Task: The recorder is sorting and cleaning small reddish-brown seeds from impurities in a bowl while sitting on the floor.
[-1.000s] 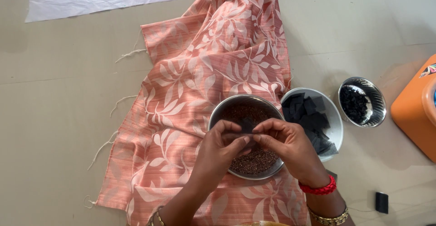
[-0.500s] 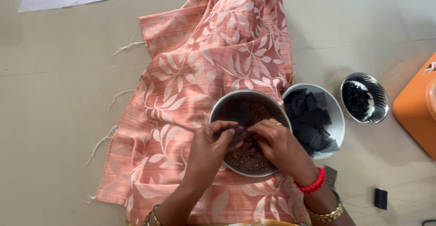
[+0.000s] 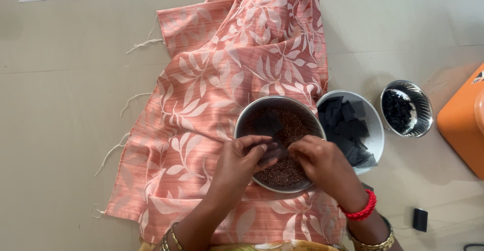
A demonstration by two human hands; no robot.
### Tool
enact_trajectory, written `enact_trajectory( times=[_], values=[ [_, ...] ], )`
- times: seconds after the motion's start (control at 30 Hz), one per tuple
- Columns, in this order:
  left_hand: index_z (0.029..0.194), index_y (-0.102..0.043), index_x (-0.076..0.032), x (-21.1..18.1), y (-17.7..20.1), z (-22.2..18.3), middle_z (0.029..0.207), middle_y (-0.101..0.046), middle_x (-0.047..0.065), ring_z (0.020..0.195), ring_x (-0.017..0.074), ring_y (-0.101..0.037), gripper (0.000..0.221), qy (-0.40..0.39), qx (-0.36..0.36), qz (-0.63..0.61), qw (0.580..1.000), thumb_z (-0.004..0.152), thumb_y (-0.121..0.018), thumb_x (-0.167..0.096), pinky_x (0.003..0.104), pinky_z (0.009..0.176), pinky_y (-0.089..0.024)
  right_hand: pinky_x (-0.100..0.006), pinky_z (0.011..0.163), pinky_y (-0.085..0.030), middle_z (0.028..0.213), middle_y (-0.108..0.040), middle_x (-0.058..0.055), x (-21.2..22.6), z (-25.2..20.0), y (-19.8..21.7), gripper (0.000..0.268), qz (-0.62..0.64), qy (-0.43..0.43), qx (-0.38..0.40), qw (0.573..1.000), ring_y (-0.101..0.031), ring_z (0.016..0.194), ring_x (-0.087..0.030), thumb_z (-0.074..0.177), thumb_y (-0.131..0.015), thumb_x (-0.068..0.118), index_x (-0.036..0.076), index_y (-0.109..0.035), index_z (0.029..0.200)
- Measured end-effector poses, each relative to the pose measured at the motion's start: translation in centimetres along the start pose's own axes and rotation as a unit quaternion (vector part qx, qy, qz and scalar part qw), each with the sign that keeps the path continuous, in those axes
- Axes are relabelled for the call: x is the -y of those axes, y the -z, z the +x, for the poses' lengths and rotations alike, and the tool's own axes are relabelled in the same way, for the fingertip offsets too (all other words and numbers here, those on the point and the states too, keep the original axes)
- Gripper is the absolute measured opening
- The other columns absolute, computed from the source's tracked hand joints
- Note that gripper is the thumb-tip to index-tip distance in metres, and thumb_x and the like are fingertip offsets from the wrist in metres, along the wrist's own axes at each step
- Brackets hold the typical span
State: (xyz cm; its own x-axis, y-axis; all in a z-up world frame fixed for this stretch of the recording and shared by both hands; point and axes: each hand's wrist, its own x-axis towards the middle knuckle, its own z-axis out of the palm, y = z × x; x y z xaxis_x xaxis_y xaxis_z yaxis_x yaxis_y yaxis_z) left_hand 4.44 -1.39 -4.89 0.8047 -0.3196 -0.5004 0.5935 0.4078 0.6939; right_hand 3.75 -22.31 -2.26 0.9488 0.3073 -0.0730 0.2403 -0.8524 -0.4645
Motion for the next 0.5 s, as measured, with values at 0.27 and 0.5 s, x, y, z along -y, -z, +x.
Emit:
enact_trajectory(
  times=[0.27,0.5],
  values=[
    [0.119,-0.063,0.014,1.8,-0.5,0.5,0.111,-0.073,0.019,0.095,0.0187,-0.074,0.027,0.055,0.044,-0.056,0.996,0.101,-0.051,-0.002,0.028,0.088,-0.065,-0.031,0.077,-0.061,0.093,-0.079,-0.010,1.0,-1.3,3.5,0.016,0.267,-0.122,-0.009,0.956,-0.077,0.086,-0.018,0.086,-0.074,0.002,0.002,-0.080,0.101],
    [0.121,-0.063,0.011,2.4,-1.0,0.4,0.109,-0.072,0.014,0.092,0.0165,-0.073,0.026,0.050,0.078,-0.045,0.995,0.102,-0.052,-0.004,0.027,0.085,-0.064,-0.028,0.072,-0.062,0.094,-0.081,-0.008,3.9,-0.7,3.9,0.023,0.162,0.012,-0.010,0.987,-0.080,0.083,-0.017,0.085,-0.072,-0.001,0.005,-0.078,0.106]
  ],
)
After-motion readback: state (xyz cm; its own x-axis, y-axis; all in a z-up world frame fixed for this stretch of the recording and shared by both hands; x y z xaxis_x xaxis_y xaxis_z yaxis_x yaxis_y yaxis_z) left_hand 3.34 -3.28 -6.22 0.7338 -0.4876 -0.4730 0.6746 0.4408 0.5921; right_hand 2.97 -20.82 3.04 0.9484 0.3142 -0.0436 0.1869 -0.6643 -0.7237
